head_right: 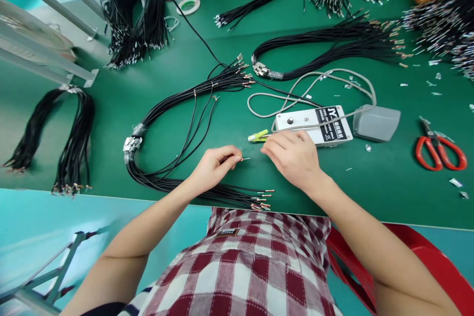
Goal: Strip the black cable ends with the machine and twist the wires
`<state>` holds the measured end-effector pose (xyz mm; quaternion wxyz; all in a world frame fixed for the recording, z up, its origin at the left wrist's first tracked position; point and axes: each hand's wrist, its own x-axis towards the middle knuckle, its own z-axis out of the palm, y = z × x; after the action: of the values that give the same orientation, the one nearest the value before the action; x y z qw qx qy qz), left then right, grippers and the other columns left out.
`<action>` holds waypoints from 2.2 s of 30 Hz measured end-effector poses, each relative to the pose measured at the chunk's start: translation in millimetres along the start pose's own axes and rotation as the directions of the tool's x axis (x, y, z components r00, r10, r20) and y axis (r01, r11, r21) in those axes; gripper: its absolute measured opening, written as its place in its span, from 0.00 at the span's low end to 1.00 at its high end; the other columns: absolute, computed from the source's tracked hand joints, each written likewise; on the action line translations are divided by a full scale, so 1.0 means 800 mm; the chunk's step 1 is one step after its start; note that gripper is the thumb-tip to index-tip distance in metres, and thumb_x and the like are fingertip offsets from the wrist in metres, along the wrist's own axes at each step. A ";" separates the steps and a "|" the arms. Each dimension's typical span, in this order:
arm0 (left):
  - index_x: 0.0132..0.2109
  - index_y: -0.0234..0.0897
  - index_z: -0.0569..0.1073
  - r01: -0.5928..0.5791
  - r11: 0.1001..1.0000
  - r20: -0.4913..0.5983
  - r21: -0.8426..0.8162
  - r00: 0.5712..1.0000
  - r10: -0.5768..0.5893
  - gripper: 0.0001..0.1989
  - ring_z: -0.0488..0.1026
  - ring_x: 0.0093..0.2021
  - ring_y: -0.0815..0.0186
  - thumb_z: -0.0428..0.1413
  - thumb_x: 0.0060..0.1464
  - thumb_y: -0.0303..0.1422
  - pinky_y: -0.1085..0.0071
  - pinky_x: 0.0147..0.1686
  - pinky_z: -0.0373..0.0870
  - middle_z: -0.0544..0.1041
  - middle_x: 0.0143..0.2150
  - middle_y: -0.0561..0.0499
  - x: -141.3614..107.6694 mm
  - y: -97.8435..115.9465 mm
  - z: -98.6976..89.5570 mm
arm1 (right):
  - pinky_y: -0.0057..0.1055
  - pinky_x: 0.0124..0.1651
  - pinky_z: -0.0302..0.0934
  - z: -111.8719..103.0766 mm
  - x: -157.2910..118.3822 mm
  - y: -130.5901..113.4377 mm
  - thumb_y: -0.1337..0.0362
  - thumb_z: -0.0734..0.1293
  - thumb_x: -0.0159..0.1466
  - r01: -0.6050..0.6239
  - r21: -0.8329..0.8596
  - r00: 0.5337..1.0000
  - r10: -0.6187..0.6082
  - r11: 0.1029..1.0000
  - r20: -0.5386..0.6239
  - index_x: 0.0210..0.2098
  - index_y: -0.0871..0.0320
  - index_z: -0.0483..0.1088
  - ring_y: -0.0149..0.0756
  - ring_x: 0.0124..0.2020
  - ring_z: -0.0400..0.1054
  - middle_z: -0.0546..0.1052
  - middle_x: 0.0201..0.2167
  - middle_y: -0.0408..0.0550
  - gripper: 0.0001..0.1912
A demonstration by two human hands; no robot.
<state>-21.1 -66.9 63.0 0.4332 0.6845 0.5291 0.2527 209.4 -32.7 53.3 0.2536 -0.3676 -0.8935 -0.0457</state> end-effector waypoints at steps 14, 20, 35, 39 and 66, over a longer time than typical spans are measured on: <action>0.34 0.36 0.72 0.060 0.998 -0.084 0.017 0.995 -0.058 0.08 0.60 0.24 0.70 0.52 0.60 0.33 0.74 0.27 0.57 0.67 0.23 0.56 0.053 -0.031 -0.008 | 0.42 0.46 0.55 0.048 0.035 0.022 0.70 0.61 0.68 0.049 -0.169 0.975 -0.010 0.984 0.222 0.31 0.49 0.66 0.40 0.38 0.65 0.72 0.26 0.44 0.11; 0.33 0.36 0.72 0.047 0.994 -0.046 0.094 0.998 -0.043 0.09 0.60 0.25 0.70 0.51 0.60 0.32 0.73 0.29 0.56 0.67 0.23 0.56 0.065 -0.034 -0.004 | 0.42 0.47 0.55 0.046 0.039 0.023 0.71 0.62 0.67 -0.013 -0.053 0.979 0.024 0.998 0.200 0.28 0.51 0.64 0.39 0.38 0.64 0.71 0.25 0.44 0.12; 0.34 0.35 0.73 0.037 0.994 -0.059 0.102 0.998 -0.031 0.08 0.62 0.25 0.69 0.51 0.60 0.31 0.73 0.30 0.58 0.69 0.23 0.56 0.073 -0.038 0.002 | 0.48 0.51 0.52 0.008 0.031 0.019 0.63 0.66 0.67 0.006 -0.102 0.976 0.016 0.995 0.216 0.46 0.55 0.71 0.47 0.50 0.68 0.80 0.47 0.51 0.08; 0.34 0.35 0.73 0.037 0.996 -0.056 0.079 0.998 -0.033 0.09 0.62 0.25 0.70 0.51 0.60 0.31 0.73 0.30 0.58 0.69 0.24 0.56 0.072 -0.041 0.002 | 0.46 0.53 0.54 -0.021 -0.026 0.030 0.66 0.63 0.69 -0.236 -0.016 0.969 0.234 0.972 -0.083 0.48 0.53 0.70 0.46 0.52 0.71 0.81 0.48 0.49 0.10; 0.37 0.36 0.71 0.085 0.991 -0.066 0.103 0.995 -0.079 0.04 0.67 0.28 0.70 0.56 0.56 0.32 0.74 0.30 0.62 0.72 0.28 0.55 0.006 -0.069 -0.045 | 0.43 0.50 0.66 0.006 -0.110 -0.026 0.74 0.68 0.63 -0.138 0.230 0.972 0.176 0.963 -0.155 0.43 0.55 0.69 0.43 0.46 0.74 0.81 0.48 0.51 0.11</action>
<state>-76.7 -47.1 32.6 0.3898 0.6761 0.5824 0.2273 245.9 -102.2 8.3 0.3722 -0.4021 -0.8356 0.0408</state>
